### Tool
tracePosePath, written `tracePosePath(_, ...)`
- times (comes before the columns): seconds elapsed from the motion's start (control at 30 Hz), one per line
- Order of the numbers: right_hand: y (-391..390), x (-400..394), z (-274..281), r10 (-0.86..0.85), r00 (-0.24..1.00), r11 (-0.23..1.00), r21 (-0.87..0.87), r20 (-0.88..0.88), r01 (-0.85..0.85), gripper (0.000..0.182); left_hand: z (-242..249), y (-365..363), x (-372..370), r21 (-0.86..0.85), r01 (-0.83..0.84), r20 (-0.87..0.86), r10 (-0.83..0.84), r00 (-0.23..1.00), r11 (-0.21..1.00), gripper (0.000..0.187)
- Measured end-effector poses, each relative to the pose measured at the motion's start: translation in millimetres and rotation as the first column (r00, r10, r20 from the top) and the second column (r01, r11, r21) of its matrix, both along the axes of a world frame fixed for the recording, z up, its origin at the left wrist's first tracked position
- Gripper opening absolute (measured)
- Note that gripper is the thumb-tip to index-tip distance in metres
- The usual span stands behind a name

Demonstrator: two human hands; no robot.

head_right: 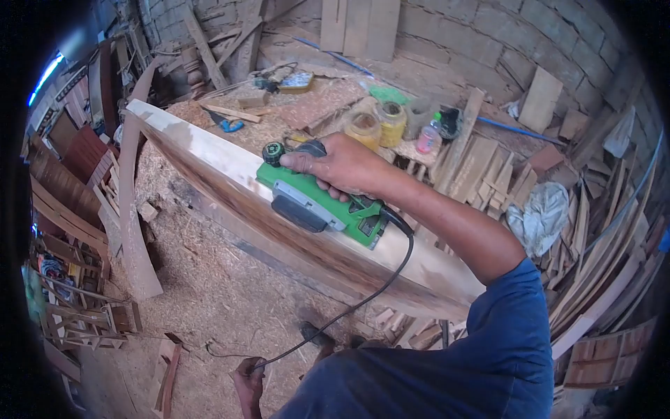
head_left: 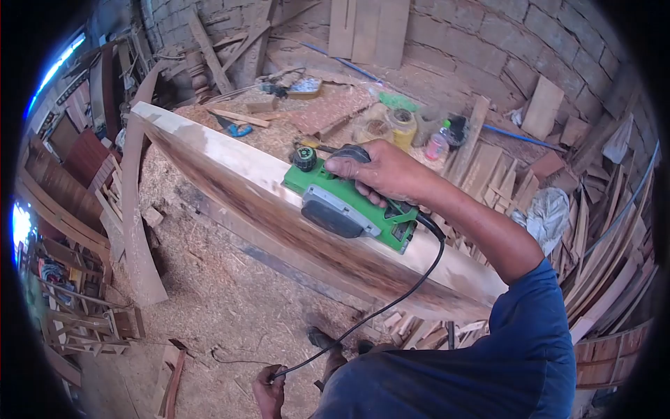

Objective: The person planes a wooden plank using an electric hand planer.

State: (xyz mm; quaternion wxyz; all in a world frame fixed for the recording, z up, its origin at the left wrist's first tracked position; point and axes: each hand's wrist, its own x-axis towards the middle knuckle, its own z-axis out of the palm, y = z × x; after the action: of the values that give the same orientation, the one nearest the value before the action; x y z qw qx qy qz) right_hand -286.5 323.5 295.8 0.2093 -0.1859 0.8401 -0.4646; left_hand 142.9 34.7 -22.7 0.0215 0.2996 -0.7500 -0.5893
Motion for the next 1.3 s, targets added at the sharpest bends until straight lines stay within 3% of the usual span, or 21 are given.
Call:
tracePosePath(0.4, -187.1, -109.2, 5.4, 0.011, 0.999, 0.999, -0.05, -0.046, -0.013, 0.057, 17.3, -150.1, -91.6, -0.008, -0.043, -0.025, 0.043, 0.999, 0.999, 0.028)
tracePosePath(0.6, -281.8, -166.4, 7.9, -0.009, 0.997, 0.996, -0.091, -0.079, 0.002, 0.062, -24.9, -205.5, -103.2, 0.016, -0.077, -0.069, 0.078, 0.995, 0.997, 0.026)
tracePosePath(0.87, -418.2, -260.2, 4.2, 0.026, 0.993, 0.992, -0.12, -0.113, -0.04, 0.068, -25.4, -250.0, -157.1, 0.073, -0.135, -0.076, 0.141, 0.987, 0.988, 0.026)
tracePosePath(1.03, -500.0, -317.6, 1.4, 0.064, 0.989, 0.987, -0.14, -0.135, -0.083, 0.07, 8.9, -287.6, -213.8, 0.013, -0.264, 0.021, 0.263, 0.964, 0.965, 0.026)
tracePosePath(1.13, -542.5, -345.6, -0.6, 0.07, 0.989, 0.982, -0.164, -0.129, -0.091, 0.07, 8.6, -318.8, -239.0, 0.032, -0.243, -0.069, 0.245, 0.967, 0.97, 0.026)
tracePosePath(1.3, -601.9, -394.0, -8.7, 0.099, 0.986, 0.984, -0.138, -0.133, -0.117, 0.07, 25.0, -350.9, -282.6, 0.02, -0.28, -0.004, 0.28, 0.96, 0.96, 0.025)
